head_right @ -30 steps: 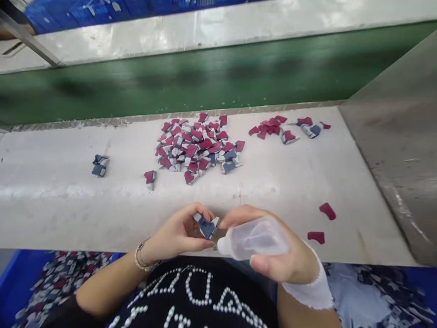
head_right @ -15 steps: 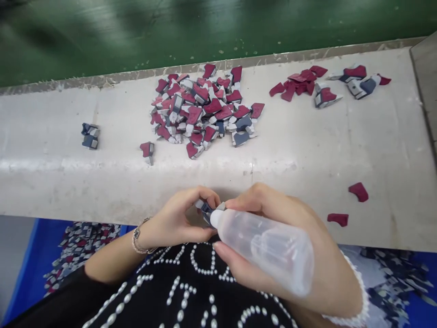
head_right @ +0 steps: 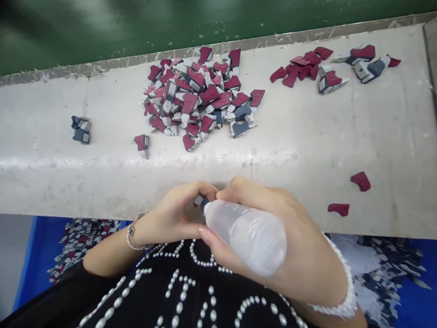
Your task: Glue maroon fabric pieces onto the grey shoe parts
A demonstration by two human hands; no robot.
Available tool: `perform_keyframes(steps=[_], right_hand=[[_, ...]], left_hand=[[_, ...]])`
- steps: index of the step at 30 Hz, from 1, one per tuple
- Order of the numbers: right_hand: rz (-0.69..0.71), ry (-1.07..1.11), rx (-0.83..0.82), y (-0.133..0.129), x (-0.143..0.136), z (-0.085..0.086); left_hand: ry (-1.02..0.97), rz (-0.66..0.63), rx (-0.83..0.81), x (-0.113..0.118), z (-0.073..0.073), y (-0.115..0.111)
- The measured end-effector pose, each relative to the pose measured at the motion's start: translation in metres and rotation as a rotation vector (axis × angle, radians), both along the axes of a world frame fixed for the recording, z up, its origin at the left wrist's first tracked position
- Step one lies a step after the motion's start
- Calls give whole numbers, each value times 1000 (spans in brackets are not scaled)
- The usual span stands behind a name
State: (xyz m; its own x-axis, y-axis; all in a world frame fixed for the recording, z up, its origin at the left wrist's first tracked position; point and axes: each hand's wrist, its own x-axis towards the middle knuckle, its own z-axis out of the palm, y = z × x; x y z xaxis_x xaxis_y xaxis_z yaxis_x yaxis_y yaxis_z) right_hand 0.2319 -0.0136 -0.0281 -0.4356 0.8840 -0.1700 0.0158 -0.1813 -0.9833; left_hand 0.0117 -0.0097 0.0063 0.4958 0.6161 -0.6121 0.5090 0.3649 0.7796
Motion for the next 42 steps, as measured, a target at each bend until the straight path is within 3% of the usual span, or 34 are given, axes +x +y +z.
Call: perform_keyframes(steps=[14,19,24,29,34,42], right_hand=[[113,-42,75,-4,4,5],[106,-27,33,-4,2,2],[6,-138,93,-3,-2,7],[83,-58,56,-3,3,7],[45,-87,92,-2,4,5],[130,-145,90,-7,6,11]], left_hand=[[30,-31,-5,-1,0,0],[12,-9,-1,-1,0,1],[31,-13,-1,2,3,2],[32,-30,-2,2,2,2],[17,-31,8,1,3,2],[62,-77,67,0,3,2]])
